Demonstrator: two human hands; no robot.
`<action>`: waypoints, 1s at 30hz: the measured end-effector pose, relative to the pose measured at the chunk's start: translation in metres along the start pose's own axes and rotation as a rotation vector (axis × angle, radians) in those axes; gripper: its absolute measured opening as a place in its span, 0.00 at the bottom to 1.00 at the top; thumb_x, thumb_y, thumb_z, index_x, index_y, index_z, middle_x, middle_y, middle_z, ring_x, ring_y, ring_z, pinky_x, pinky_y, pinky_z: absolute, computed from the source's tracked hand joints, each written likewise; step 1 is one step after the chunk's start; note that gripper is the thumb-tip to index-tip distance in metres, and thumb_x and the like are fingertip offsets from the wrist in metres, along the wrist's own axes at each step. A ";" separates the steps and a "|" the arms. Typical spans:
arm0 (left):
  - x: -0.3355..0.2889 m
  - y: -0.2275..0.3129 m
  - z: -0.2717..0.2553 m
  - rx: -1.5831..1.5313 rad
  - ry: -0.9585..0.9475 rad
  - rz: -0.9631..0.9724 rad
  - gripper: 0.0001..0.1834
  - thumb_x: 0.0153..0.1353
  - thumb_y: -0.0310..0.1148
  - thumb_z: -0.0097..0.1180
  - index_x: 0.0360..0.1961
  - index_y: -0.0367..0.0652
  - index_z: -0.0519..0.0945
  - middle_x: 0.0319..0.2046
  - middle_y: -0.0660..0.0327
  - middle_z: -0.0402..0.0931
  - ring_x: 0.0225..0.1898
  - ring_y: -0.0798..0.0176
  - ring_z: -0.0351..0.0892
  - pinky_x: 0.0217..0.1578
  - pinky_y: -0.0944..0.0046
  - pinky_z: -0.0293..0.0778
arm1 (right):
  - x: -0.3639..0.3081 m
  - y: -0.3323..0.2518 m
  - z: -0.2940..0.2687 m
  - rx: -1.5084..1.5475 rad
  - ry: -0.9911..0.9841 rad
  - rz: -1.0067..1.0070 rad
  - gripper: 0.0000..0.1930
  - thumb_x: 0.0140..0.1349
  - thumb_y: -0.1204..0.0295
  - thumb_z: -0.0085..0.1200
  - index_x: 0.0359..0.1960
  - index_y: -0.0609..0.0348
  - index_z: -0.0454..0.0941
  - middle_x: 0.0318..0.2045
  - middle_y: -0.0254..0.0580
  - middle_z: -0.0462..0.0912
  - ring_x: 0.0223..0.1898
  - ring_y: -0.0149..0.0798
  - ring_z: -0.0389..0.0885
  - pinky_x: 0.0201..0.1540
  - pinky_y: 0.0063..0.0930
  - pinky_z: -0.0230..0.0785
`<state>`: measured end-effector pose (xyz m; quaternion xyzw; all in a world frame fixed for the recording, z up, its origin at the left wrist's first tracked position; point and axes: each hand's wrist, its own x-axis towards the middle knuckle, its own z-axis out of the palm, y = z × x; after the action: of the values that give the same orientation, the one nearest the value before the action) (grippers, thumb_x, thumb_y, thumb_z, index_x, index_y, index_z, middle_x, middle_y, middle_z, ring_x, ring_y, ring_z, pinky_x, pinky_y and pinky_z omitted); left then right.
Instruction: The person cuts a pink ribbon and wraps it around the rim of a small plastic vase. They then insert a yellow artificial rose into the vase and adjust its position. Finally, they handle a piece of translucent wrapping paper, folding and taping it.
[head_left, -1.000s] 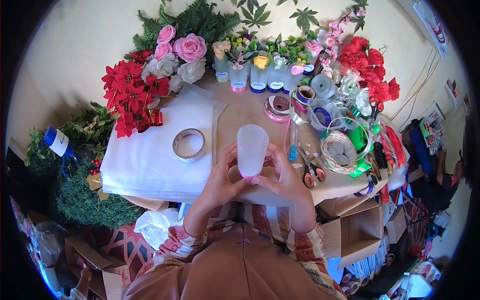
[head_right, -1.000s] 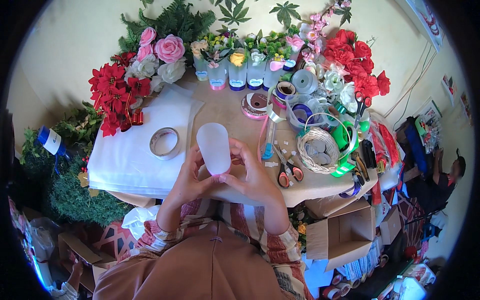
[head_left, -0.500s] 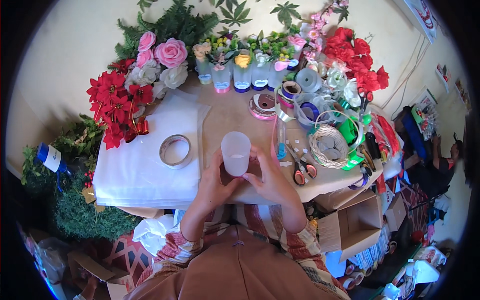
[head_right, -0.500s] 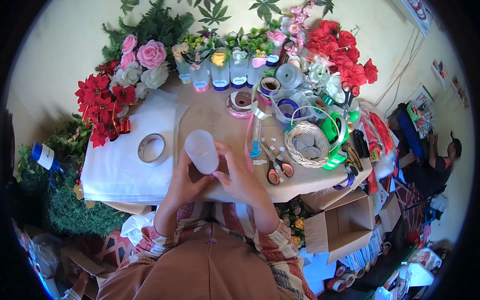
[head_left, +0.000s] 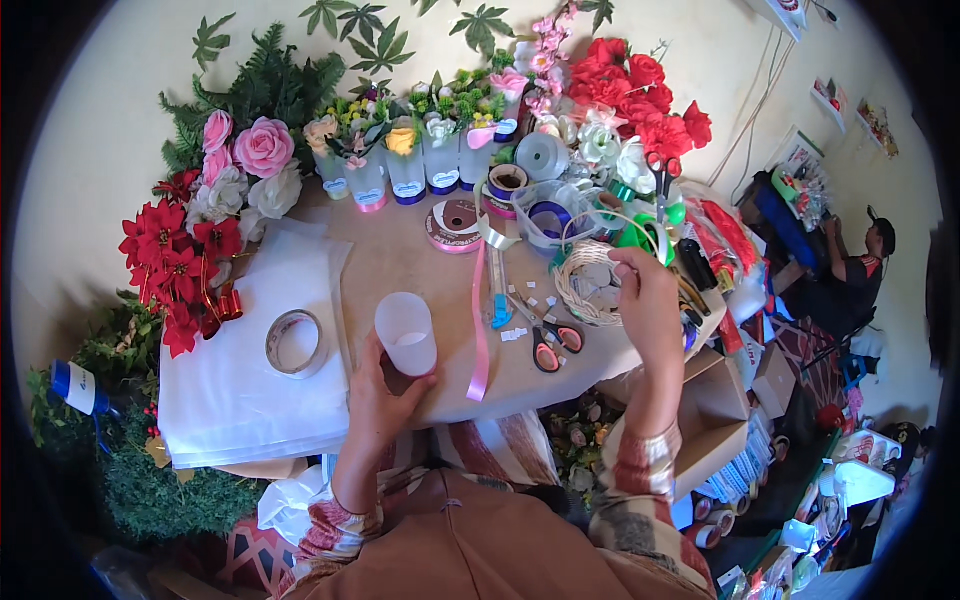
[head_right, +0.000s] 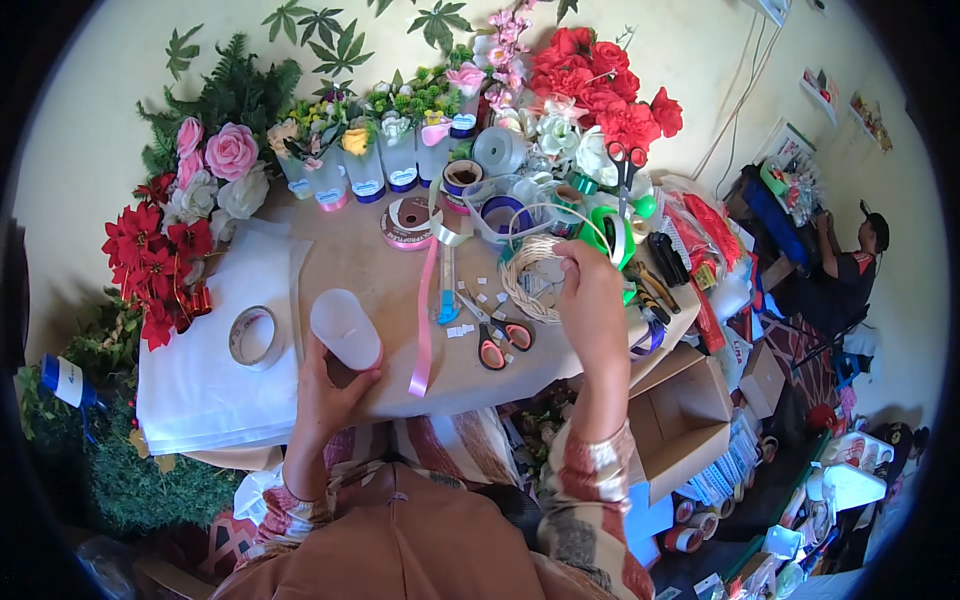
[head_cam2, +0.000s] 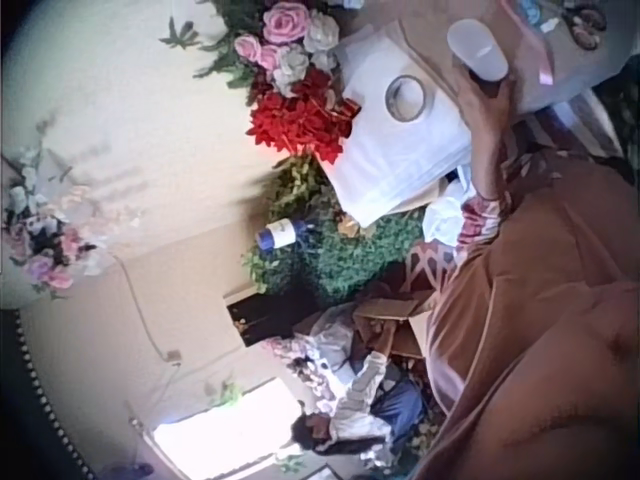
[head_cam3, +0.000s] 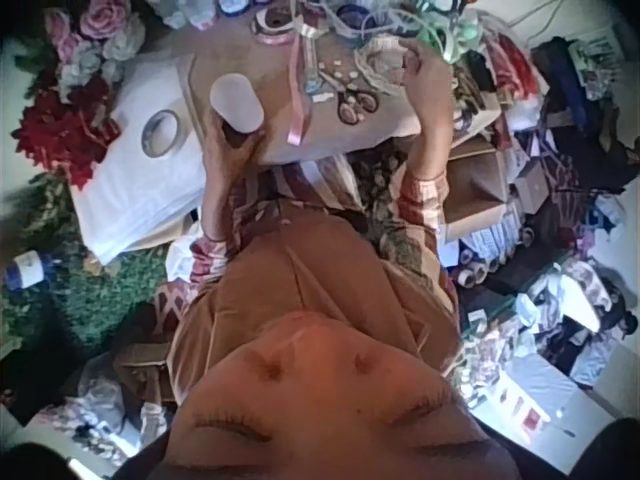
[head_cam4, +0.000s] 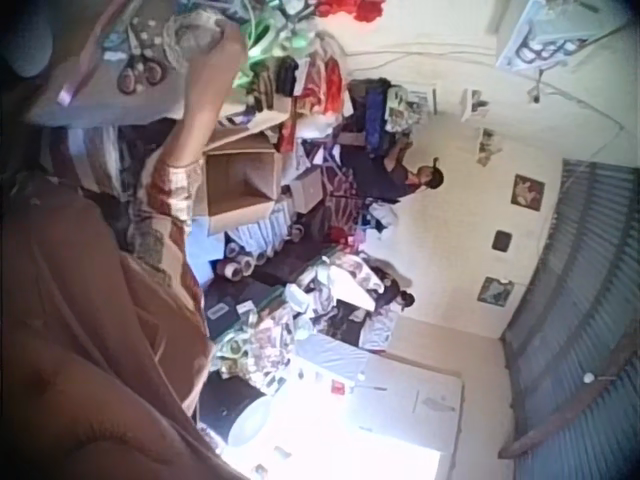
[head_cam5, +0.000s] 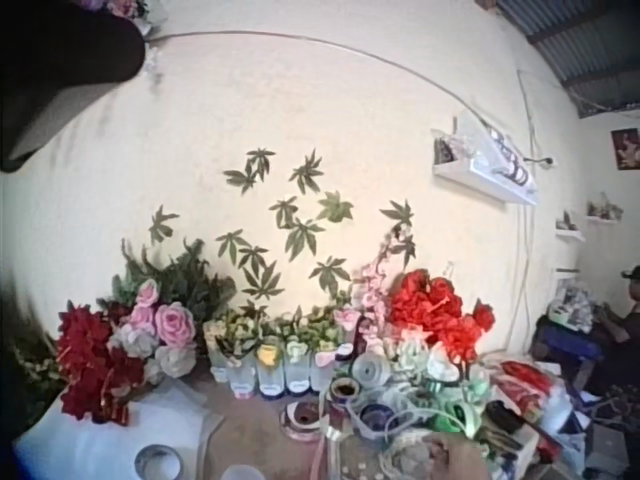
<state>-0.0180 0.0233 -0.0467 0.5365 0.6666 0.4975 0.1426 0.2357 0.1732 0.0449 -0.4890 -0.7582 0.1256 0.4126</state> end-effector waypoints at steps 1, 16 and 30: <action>0.000 0.001 0.001 -0.006 -0.002 0.009 0.45 0.38 0.30 0.70 0.58 0.37 0.58 0.45 0.47 0.72 0.48 0.49 0.73 0.48 0.57 0.69 | 0.008 0.018 0.002 -0.122 -0.043 -0.077 0.09 0.52 0.82 0.51 0.36 0.64 0.76 0.30 0.49 0.79 0.34 0.42 0.78 0.40 0.31 0.69; -0.003 0.005 0.001 -0.070 0.006 -0.004 0.44 0.38 0.29 0.70 0.57 0.36 0.58 0.44 0.49 0.72 0.47 0.52 0.74 0.48 0.58 0.69 | -0.006 0.013 -0.004 -0.146 -0.105 -0.219 0.09 0.51 0.81 0.52 0.35 0.65 0.76 0.33 0.47 0.75 0.31 0.46 0.75 0.34 0.33 0.67; -0.004 -0.017 0.006 -0.045 -0.009 0.098 0.45 0.43 0.23 0.66 0.59 0.34 0.50 0.44 0.54 0.71 0.46 0.61 0.72 0.48 0.64 0.68 | -0.180 0.193 -0.091 -0.336 -0.854 0.651 0.09 0.50 0.73 0.48 0.25 0.59 0.81 0.22 0.45 0.81 0.26 0.43 0.79 0.32 0.33 0.71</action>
<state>-0.0213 0.0243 -0.0646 0.5673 0.6275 0.5164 0.1329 0.4592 0.0965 -0.1029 -0.6623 -0.6776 0.3109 -0.0745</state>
